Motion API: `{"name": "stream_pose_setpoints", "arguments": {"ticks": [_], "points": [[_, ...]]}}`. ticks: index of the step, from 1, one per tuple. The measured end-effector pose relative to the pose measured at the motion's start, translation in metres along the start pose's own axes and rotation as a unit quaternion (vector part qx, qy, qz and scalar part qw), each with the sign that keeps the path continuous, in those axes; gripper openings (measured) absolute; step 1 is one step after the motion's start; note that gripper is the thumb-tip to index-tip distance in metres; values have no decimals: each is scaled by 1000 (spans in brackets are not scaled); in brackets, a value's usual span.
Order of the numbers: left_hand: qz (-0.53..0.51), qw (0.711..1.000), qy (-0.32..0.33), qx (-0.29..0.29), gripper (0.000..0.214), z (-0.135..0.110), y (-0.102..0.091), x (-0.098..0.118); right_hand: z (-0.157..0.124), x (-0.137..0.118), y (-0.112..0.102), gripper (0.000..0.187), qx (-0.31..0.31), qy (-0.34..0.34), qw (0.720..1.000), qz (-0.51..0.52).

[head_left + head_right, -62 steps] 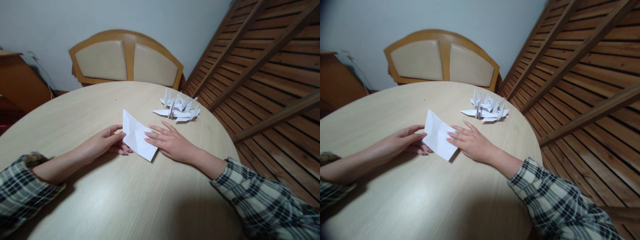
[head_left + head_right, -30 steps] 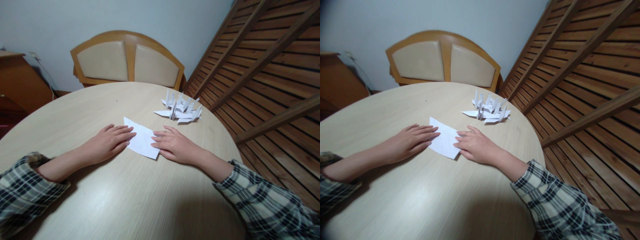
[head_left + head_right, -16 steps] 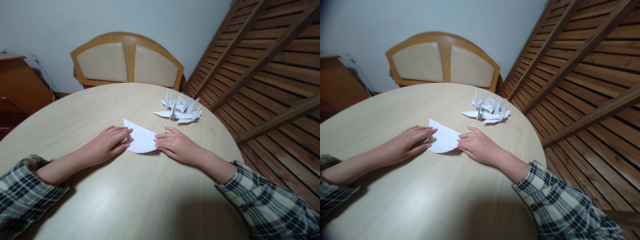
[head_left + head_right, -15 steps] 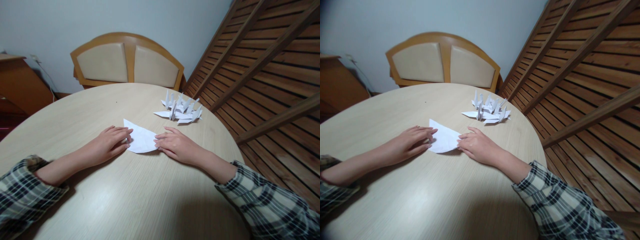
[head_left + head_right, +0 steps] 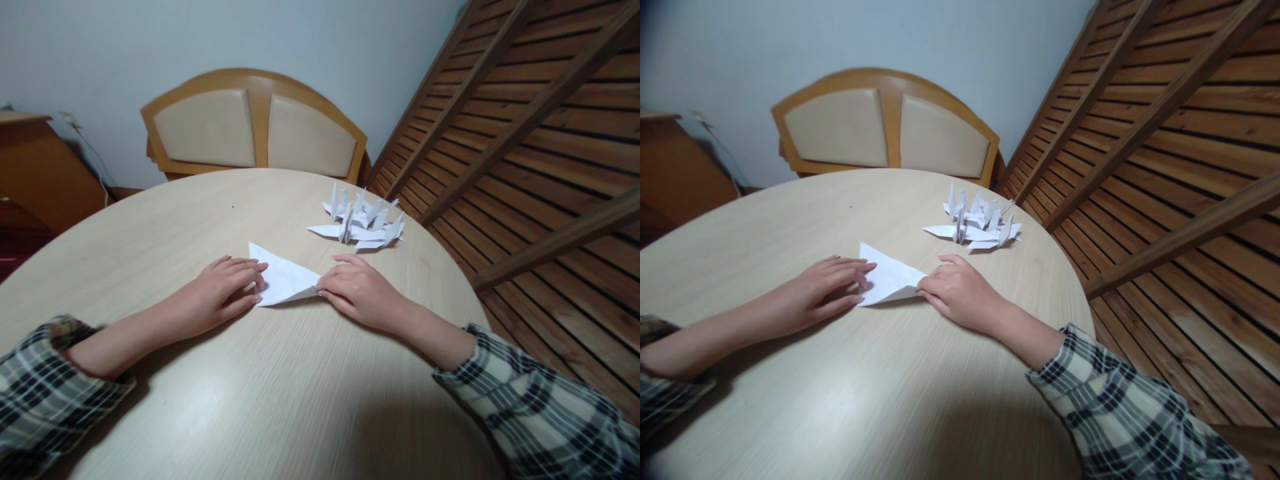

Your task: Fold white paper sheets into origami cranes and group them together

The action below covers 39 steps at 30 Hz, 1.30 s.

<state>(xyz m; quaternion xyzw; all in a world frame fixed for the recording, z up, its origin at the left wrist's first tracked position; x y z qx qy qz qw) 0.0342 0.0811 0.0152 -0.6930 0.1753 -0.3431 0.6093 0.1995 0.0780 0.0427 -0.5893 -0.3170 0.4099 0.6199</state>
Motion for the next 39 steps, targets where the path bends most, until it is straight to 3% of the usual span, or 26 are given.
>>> {"name": "stream_pose_setpoints", "arguments": {"ticks": [7, 15, 19, 22, 32, 39], "points": [[-6, 1000, -8, -2, 25, -1, 0, -1, 4, 14, 3, 22, 20, 70, 997, 31], [-1, 1000, -9, -7, 26, -1, 3, -3, 2, 26, 8, 34, 44, 113, 989, 88], [0, 1000, -7, -7, 26, -1, 4, -3, -1, 30, 6, 18, 61, 141, 983, 104], [-3, 1000, -8, -6, 27, -1, 3, -2, 2, 27, 8, 8, 47, 124, 987, 88], [-4, 1000, -8, -2, 28, 0, 1, 1, 7, 19, 21, 43, -15, 66, 997, 25], [-3, 1000, -7, -13, 31, 0, 2, 0, 6, 20, 24, 39, -9, 59, 998, 21]]}}
Point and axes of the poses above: each hand's wrist, its own z-axis towards the middle knuckle, its own y-axis out of the palm, x = y × z, the point moved 10 cm from there along z, towards the middle knuckle, and after that the axes turned 13 degrees about -x, right-handed, at the moved point
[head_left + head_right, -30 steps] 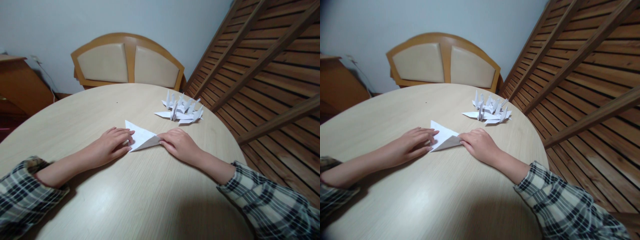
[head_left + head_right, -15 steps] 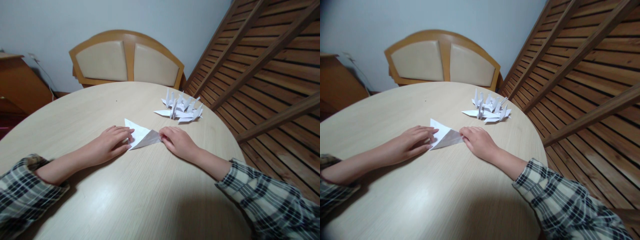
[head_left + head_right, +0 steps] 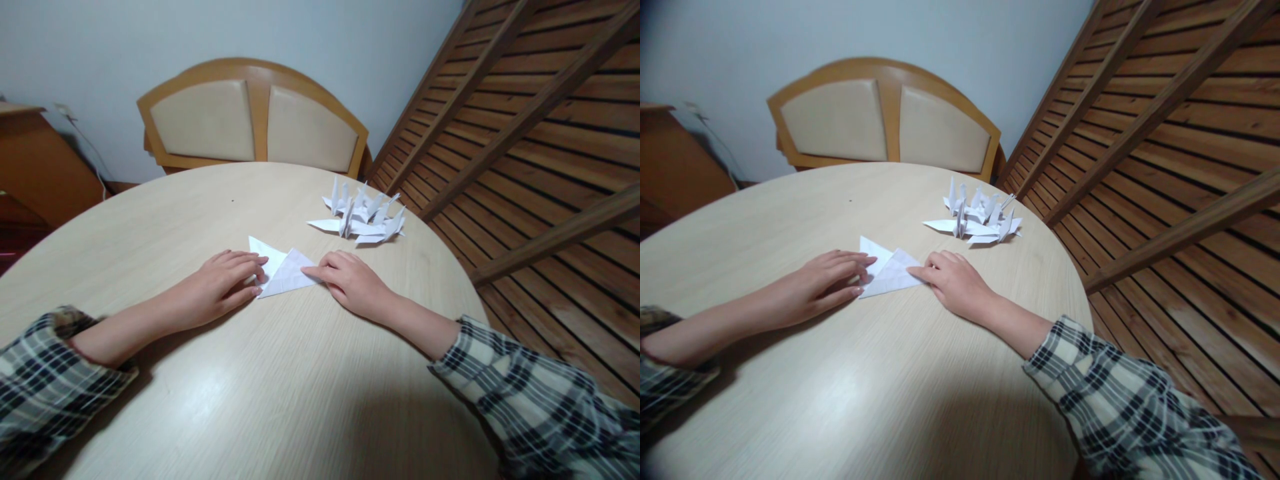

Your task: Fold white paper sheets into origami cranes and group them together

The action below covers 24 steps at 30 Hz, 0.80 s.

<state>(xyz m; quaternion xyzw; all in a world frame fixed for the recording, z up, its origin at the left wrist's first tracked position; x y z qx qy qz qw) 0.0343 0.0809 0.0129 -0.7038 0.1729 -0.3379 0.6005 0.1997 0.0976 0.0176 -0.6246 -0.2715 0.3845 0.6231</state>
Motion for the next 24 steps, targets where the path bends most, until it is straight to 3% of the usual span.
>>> {"name": "stream_pose_setpoints", "arguments": {"ticks": [12, 24], "points": [[19, 997, -62, 38, 32, 0, -7, -3, 6, -6, 0, 35, -4, -5, 1000, -10], [27, 996, -66, 48, 33, 1, -6, -5, 8, -7, -3, 31, -20, 14, 1000, -1]]}}
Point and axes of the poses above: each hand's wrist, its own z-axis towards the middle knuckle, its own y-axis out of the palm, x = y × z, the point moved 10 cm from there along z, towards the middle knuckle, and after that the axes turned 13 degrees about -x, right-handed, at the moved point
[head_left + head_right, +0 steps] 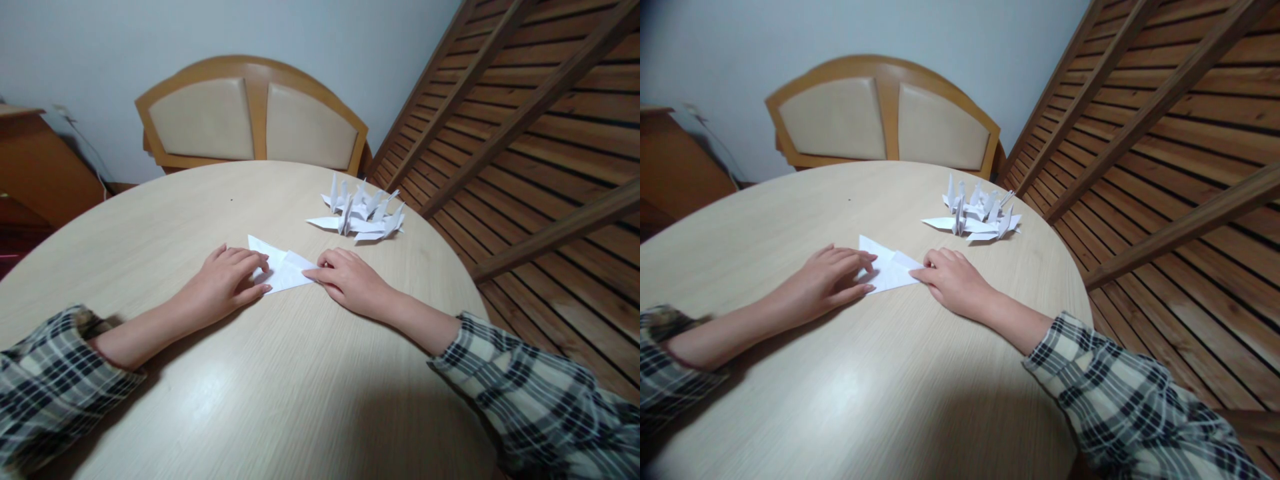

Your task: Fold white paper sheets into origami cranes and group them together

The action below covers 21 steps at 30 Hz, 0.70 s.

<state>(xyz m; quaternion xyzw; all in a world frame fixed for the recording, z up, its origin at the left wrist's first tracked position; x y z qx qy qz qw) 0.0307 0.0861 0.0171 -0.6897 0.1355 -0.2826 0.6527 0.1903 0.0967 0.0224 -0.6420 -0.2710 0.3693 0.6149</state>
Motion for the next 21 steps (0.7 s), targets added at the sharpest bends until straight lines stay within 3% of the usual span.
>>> {"name": "stream_pose_setpoints", "arguments": {"ticks": [21], "points": [[55, 998, 41, -4, 43, -1, 7, 3, -5, 14, -11, 24, -44, 95, 994, 12]]}}
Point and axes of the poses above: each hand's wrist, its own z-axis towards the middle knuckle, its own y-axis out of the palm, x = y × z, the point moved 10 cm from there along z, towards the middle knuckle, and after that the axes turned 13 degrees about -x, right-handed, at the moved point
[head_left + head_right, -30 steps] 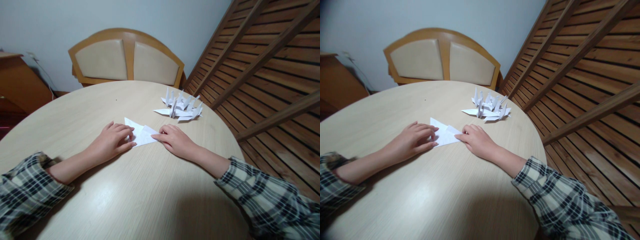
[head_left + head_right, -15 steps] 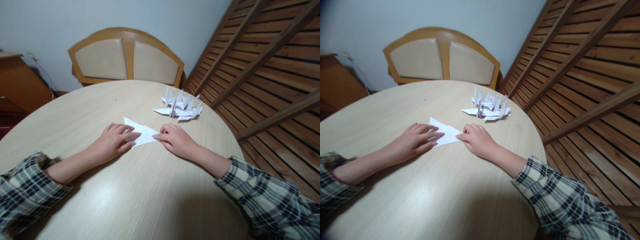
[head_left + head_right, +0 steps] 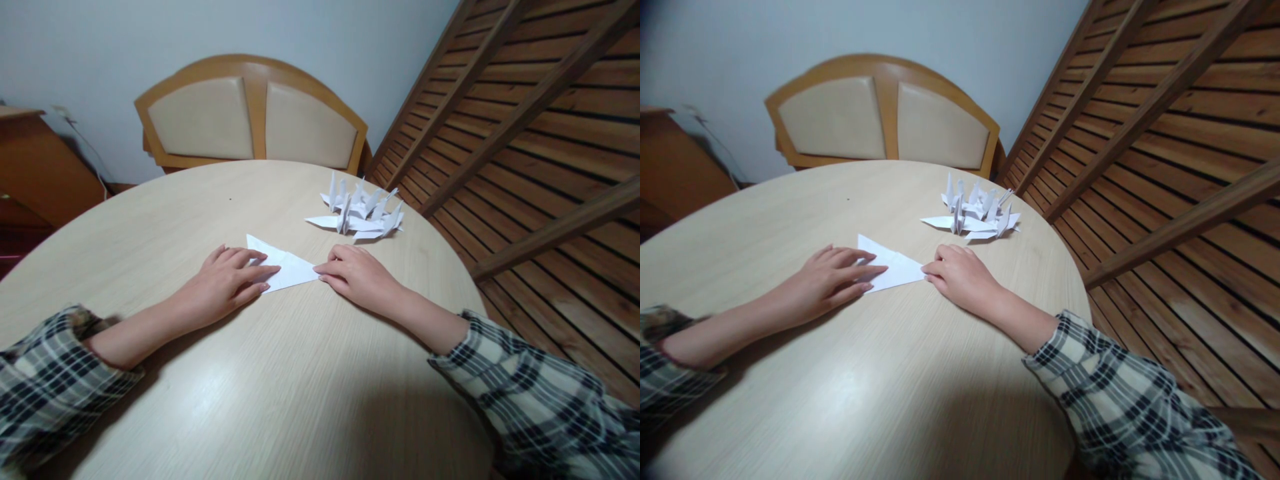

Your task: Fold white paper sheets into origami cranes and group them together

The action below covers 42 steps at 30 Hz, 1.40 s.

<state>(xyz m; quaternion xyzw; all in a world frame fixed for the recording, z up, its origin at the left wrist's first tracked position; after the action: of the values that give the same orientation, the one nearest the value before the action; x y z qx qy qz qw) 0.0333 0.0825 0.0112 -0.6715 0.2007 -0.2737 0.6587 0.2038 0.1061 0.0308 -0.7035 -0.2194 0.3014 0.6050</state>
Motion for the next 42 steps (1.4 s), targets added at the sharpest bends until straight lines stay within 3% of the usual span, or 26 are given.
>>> {"name": "stream_pose_setpoints", "arguments": {"ticks": [31, 42], "points": [[-25, 1000, -11, 2, 44, -1, 0, -4, -5, 14, -8, 16, -22, 49, 997, -59], [-43, 999, 4, -17, 41, -3, -2, 6, -6, 17, -7, 30, 1, 50, 998, 31]]}}
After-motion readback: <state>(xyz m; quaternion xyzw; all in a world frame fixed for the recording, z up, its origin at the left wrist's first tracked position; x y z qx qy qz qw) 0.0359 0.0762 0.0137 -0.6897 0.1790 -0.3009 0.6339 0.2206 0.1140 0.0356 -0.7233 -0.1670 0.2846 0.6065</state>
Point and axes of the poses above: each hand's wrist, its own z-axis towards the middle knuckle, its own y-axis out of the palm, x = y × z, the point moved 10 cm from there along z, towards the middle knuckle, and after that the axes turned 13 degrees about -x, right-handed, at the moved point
